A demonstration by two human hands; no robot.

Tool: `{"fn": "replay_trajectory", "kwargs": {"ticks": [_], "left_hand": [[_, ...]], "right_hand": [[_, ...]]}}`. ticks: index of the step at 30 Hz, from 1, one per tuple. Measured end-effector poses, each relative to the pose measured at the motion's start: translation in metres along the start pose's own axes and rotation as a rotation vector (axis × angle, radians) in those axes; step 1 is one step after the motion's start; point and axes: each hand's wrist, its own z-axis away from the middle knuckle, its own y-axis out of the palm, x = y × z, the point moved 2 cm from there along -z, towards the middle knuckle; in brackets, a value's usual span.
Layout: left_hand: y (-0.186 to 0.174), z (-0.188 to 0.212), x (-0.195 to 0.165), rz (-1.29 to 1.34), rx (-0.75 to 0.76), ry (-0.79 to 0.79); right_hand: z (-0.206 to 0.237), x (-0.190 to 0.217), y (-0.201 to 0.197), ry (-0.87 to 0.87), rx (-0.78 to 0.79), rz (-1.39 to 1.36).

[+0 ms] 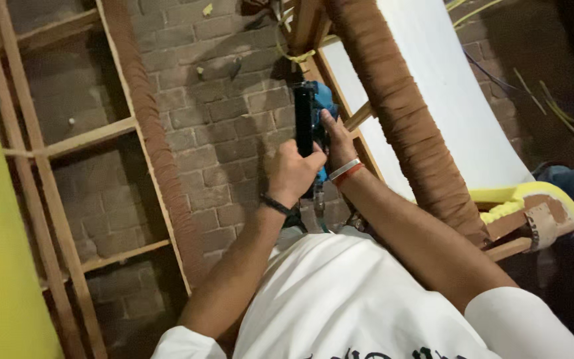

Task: The person staples brown fabric onto a wooden furniture frame using a pneumatic staple gun, then smooths and folds the fabric along the frame edges. The person also uses scissors to trim excess fabric and reloads the staple gun with a strip of staples.

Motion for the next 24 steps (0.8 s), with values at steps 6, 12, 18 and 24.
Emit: {"fn": "replay_trajectory", "kwargs": {"ticks": [6, 12, 18, 24], "left_hand": [[-0.006, -0.006, 0.02, 0.081, 0.009, -0.017], [-0.003, -0.004, 0.015, -0.082, 0.074, -0.089], [0.018, -0.002, 0.013, -0.109, 0.07, -0.076], [0.046, 0.001, 0.016, -0.006, 0.088, 0.077]], "right_hand": [[0.005, -0.013, 0.008, 0.237, -0.1, -0.024], [0.018, -0.004, 0.009, 0.316, -0.202, 0.045], [0.016, 0.009, -0.014, 0.147, -0.051, -0.012], [0.017, 0.019, -0.033, 0.119, 0.007, -0.197]]}}
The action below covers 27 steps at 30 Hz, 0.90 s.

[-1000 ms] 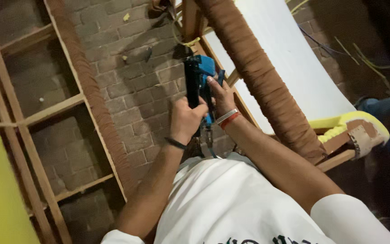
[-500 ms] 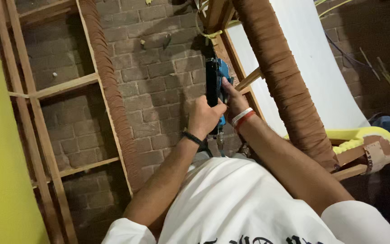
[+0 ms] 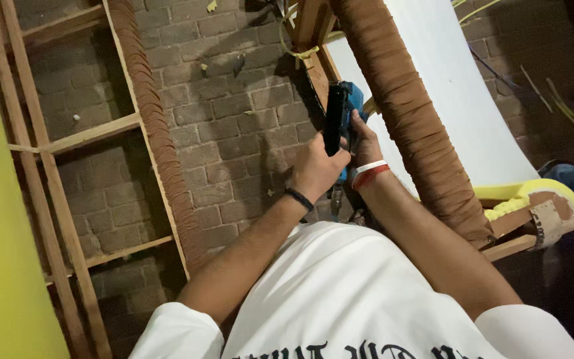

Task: The person staples brown fabric onto a wooden furniture frame using a pneumatic staple gun, then smooths and folds the fabric along the frame edges. The person also uses scissors to trim excess fabric and reloads the staple gun with a strip of staples.

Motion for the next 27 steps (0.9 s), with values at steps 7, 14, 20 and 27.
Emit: {"fn": "replay_trajectory", "kwargs": {"ticks": [7, 14, 20, 27], "left_hand": [[0.003, -0.005, -0.026, -0.568, 0.139, -0.008], [0.009, -0.014, -0.047, -0.825, 0.222, -0.03], [0.016, -0.014, -0.05, -0.816, 0.252, -0.041], [0.021, -0.015, -0.05, -0.822, 0.205, 0.005]], "right_hand": [[0.019, 0.009, 0.004, 0.08, -0.151, -0.031], [0.024, 0.018, -0.003, 0.028, -0.178, 0.023], [0.021, 0.021, -0.017, 0.028, -0.214, 0.037], [0.027, 0.022, -0.021, 0.101, -0.289, 0.027]]}}
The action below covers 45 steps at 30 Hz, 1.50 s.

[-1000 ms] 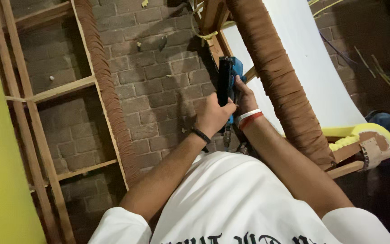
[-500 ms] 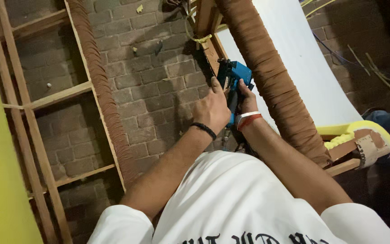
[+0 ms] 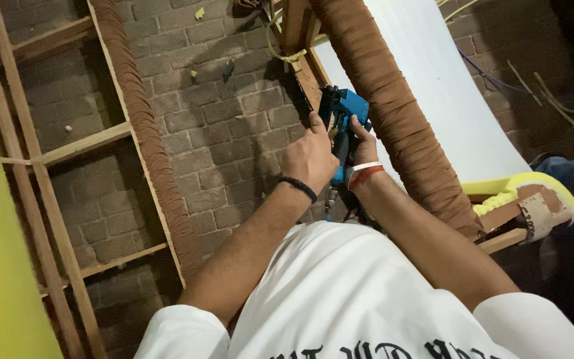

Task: The person staples brown fabric onto a wooden furniture frame using a pneumatic staple gun, then smooths and folds the fabric along the frame edges. The person also uses scissors to trim excess fabric and reloads the staple gun with a strip of staples.

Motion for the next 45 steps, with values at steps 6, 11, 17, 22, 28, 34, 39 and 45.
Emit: {"fn": "replay_trajectory", "kwargs": {"ticks": [6, 11, 17, 22, 28, 34, 39, 45], "left_hand": [[0.017, -0.014, 0.0, -0.116, -0.015, 0.016], [0.054, -0.028, 0.009, -0.172, -0.077, 0.068], [0.086, -0.035, 0.006, -0.086, -0.247, 0.153], [0.066, -0.01, -0.017, -0.168, -0.266, 0.203], [0.024, 0.047, -0.05, 0.25, -0.21, 0.394], [0.001, 0.065, -0.077, 0.48, -0.199, 0.488], [0.0, 0.072, -0.093, 0.567, 0.071, 0.282], [0.015, 0.081, -0.128, 0.568, 0.056, 0.187]], "right_hand": [[0.008, -0.006, -0.003, 0.007, -0.102, -0.034], [0.015, -0.012, -0.006, -0.002, -0.142, -0.064], [0.025, -0.009, -0.015, -0.022, -0.144, -0.113], [0.032, 0.007, -0.026, -0.075, -0.171, -0.156], [0.02, 0.054, -0.037, -0.454, -0.012, -0.144], [0.016, 0.086, -0.056, -0.509, 0.023, -0.42], [0.022, 0.1, -0.081, -0.409, -0.187, -0.351], [0.021, 0.1, -0.114, -0.248, -0.084, -0.295]]}}
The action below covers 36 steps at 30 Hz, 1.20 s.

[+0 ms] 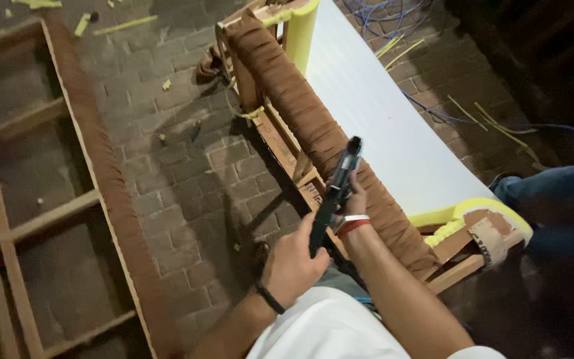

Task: The person staples brown fabric onto a wooden furniture frame using a pneumatic staple gun, then smooths and folds the fabric along the frame edges. The person also uses scissors to trim excess fabric and reloads the staple gun with a strip of staples.

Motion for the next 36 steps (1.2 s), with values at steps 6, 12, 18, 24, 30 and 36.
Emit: {"fn": "replay_trajectory", "kwargs": {"ticks": [6, 12, 18, 24, 30, 36], "left_hand": [[0.017, -0.001, 0.007, -0.008, -0.069, -0.191], [0.028, 0.01, 0.018, 0.008, -0.275, -0.205], [0.027, 0.028, 0.025, -0.03, -0.363, -0.195], [0.031, 0.043, 0.024, 0.072, -0.411, -0.137], [0.031, 0.034, 0.014, 0.036, -0.452, -0.072], [0.025, 0.028, 0.003, 0.05, -0.315, -0.173]], "right_hand": [[-0.01, -0.009, -0.044, 0.255, -0.03, 0.322], [-0.016, 0.027, -0.067, -0.06, -0.059, 0.665], [-0.01, 0.077, -0.032, -0.178, 0.375, 1.143], [0.002, 0.096, 0.007, -0.068, 0.756, 0.78], [0.023, 0.113, 0.066, -0.804, 1.053, 1.605], [0.031, 0.141, 0.115, -1.165, 1.212, 1.868]]}}
